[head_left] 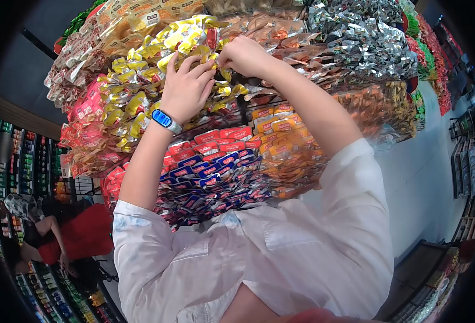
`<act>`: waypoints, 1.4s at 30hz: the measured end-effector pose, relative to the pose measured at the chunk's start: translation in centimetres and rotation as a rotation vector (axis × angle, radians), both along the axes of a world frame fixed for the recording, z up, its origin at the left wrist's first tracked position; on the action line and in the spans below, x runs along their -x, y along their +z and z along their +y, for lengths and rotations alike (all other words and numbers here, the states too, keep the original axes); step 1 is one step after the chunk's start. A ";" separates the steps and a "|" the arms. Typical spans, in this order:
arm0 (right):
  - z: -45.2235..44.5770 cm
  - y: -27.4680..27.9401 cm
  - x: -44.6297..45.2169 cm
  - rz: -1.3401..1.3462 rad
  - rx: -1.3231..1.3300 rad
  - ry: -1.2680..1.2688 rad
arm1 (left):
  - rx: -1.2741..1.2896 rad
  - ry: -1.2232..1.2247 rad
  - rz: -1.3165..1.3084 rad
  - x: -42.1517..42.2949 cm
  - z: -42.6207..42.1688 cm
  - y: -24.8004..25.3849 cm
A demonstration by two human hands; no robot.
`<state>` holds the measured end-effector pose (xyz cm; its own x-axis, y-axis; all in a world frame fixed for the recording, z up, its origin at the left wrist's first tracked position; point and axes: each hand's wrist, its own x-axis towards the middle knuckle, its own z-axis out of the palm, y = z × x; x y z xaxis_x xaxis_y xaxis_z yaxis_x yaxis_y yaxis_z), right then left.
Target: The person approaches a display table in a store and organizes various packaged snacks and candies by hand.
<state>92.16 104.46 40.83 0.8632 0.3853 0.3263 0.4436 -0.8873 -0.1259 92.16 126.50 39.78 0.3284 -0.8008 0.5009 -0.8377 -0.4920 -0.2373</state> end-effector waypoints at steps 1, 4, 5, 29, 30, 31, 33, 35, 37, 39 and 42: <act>-0.3 0.0 -0.3 0.013 -0.013 0.023 | -0.003 0.008 0.001 0.1 0.0 -0.1; -0.8 1.3 -0.1 0.080 -0.033 0.040 | -0.040 0.021 0.000 0.2 0.0 0.1; -1.0 1.5 0.0 0.088 -0.061 0.046 | -0.036 0.028 0.000 0.3 0.0 0.2; -5.9 4.4 3.3 -0.299 -0.737 -0.047 | -0.224 0.135 0.087 1.3 -1.4 1.5; -6.0 4.3 3.7 -0.225 -0.845 -0.055 | -0.221 0.141 0.089 1.4 -1.5 1.7; -6.2 4.1 3.9 -0.148 -0.952 -0.062 | -0.250 0.157 0.103 1.6 -1.6 1.8; -6.3 3.5 4.2 -0.100 -1.020 -0.018 | -0.277 0.179 0.117 1.3 -1.4 1.5; -6.1 3.0 4.7 -0.077 -1.154 -0.018 | -0.143 0.080 0.122 0.4 -0.9 0.3; -6.7 2.0 5.0 -0.017 -1.197 0.024 | -0.046 0.059 0.089 1.3 -0.1 0.4; -5.2 1.9 6.2 -0.032 -1.317 -0.004 | 0.200 -0.035 0.188 2.6 0.9 1.2; -3.8 1.5 6.9 0.020 -1.413 0.039 | 0.376 -0.080 0.258 4.5 2.9 1.6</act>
